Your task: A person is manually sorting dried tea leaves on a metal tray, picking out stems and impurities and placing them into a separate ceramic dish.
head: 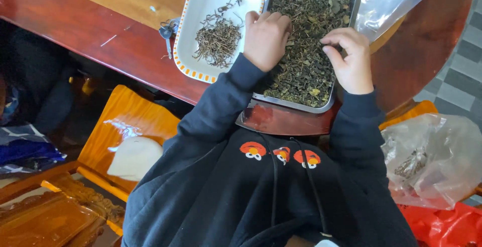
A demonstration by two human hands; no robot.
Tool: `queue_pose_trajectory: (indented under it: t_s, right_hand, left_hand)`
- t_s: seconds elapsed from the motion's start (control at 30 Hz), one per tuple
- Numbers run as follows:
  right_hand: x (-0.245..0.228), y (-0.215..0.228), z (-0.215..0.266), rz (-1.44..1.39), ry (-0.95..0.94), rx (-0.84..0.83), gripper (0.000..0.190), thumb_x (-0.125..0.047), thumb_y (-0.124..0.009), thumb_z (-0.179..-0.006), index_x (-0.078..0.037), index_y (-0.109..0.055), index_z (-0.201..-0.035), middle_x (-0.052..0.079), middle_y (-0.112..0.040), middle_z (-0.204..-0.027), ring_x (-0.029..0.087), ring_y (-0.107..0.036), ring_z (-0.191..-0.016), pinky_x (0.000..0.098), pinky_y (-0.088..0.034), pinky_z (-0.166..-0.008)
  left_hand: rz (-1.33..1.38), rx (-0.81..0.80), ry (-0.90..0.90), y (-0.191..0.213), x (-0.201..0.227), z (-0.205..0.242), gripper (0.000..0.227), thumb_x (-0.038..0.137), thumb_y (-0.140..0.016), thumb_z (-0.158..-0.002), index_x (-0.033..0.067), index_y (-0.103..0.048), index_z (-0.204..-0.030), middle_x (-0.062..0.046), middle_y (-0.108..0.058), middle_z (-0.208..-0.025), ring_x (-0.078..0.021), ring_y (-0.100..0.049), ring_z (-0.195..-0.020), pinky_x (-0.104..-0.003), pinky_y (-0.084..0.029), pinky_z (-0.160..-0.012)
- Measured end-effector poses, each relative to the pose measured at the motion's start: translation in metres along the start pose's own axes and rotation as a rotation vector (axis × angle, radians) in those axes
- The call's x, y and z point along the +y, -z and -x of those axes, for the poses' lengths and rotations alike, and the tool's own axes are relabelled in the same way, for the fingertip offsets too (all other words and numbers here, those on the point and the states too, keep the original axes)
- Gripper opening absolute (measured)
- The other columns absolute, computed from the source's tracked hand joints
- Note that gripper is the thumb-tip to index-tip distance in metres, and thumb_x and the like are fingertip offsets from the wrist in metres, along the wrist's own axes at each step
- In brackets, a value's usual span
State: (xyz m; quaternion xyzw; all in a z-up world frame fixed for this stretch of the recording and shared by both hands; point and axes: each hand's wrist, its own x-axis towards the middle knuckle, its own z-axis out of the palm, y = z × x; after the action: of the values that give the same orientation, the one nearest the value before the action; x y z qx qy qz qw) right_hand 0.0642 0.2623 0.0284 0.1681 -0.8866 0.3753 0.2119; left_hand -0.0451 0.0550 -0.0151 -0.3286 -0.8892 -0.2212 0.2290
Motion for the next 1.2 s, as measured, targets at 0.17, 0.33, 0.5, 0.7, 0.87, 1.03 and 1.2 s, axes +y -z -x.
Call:
queue_pose_trajectory:
  t_s: [0.17, 0.33, 0.5, 0.7, 0.87, 1.03, 1.2]
  right_hand:
    - [0.021, -0.022, 0.007, 0.322, -0.031, -0.034, 0.022, 0.003, -0.076, -0.099, -0.011, -0.078, -0.115, 0.008, -0.06, -0.12, 0.034, -0.055, -0.117, 0.0532, -0.026, -0.103]
    - [0.015, -0.024, 0.003, 0.462, 0.027, -0.007, 0.018, 0.006, -0.083, -0.091, -0.009, -0.077, -0.1, 0.009, -0.058, -0.117, 0.032, -0.053, -0.116, 0.048, -0.026, -0.1]
    - [0.023, -0.028, 0.005, 0.469, 0.024, -0.038, 0.017, 0.006, -0.079, -0.096, -0.007, -0.069, -0.094, 0.007, -0.06, -0.116, 0.029, -0.057, -0.119, 0.044, -0.025, -0.101]
    - [0.006, -0.015, 0.011, 0.343, -0.051, 0.005, 0.015, 0.002, -0.069, -0.103, -0.002, -0.071, -0.117, 0.013, -0.062, -0.121, 0.033, -0.057, -0.118, 0.0479, -0.028, -0.104]
    - [0.011, -0.021, 0.017, 0.304, -0.065, -0.003, 0.008, -0.001, -0.069, -0.104, -0.004, -0.073, -0.11, 0.01, -0.062, -0.12, 0.032, -0.056, -0.117, 0.0475, -0.026, -0.103]
    - [0.011, -0.025, 0.006, 0.297, -0.034, -0.026, 0.007, 0.0, -0.071, -0.102, -0.006, -0.074, -0.106, 0.008, -0.06, -0.119, 0.031, -0.055, -0.115, 0.0451, -0.025, -0.099]
    - [0.015, -0.03, -0.005, 0.493, 0.03, -0.053, 0.012, -0.002, -0.084, -0.095, -0.006, -0.076, -0.103, 0.007, -0.059, -0.118, 0.032, -0.053, -0.116, 0.044, -0.023, -0.098]
  left_hand:
    - [0.313, -0.094, 0.13, 0.015, -0.009, 0.002, 0.013, 0.006, -0.057, -0.09, 0.0181, -0.06, -0.087, 0.0, -0.063, -0.087, -0.0257, -0.06, -0.081, -0.043, -0.04, -0.076]
    - [0.79, -0.092, 0.161, 0.022, -0.015, -0.002, 0.016, -0.005, -0.054, -0.092, 0.0099, -0.058, -0.091, -0.005, -0.068, -0.083, -0.0216, -0.066, -0.073, -0.035, -0.053, -0.067]
    - [1.212, -0.114, 0.238, 0.015, -0.026, 0.001, 0.01, -0.003, -0.059, -0.096, 0.007, -0.061, -0.097, -0.008, -0.074, -0.082, -0.0132, -0.074, -0.076, -0.023, -0.059, -0.069]
    - [0.493, -0.19, 0.064, -0.01, -0.018, 0.0, 0.025, 0.006, -0.053, -0.084, 0.0115, -0.073, -0.098, -0.01, -0.08, -0.097, -0.0313, -0.075, -0.082, -0.046, -0.059, -0.07]
    - [-0.026, -0.266, -0.069, -0.043, 0.001, -0.001, 0.011, 0.001, -0.069, -0.077, 0.0107, -0.068, -0.082, -0.01, -0.069, -0.074, -0.0325, -0.071, -0.068, -0.048, -0.057, -0.052]
    - [-0.169, -0.206, -0.069, -0.038, 0.009, -0.003, 0.009, 0.01, -0.065, -0.084, 0.0186, -0.067, -0.082, -0.005, -0.07, -0.07, -0.028, -0.071, -0.062, -0.043, -0.053, -0.046]
    - [0.057, -0.213, -0.013, -0.025, 0.003, 0.001, 0.013, 0.002, -0.062, -0.078, 0.0118, -0.059, -0.086, -0.009, -0.065, -0.068, -0.0371, -0.067, -0.057, -0.05, -0.047, -0.042]
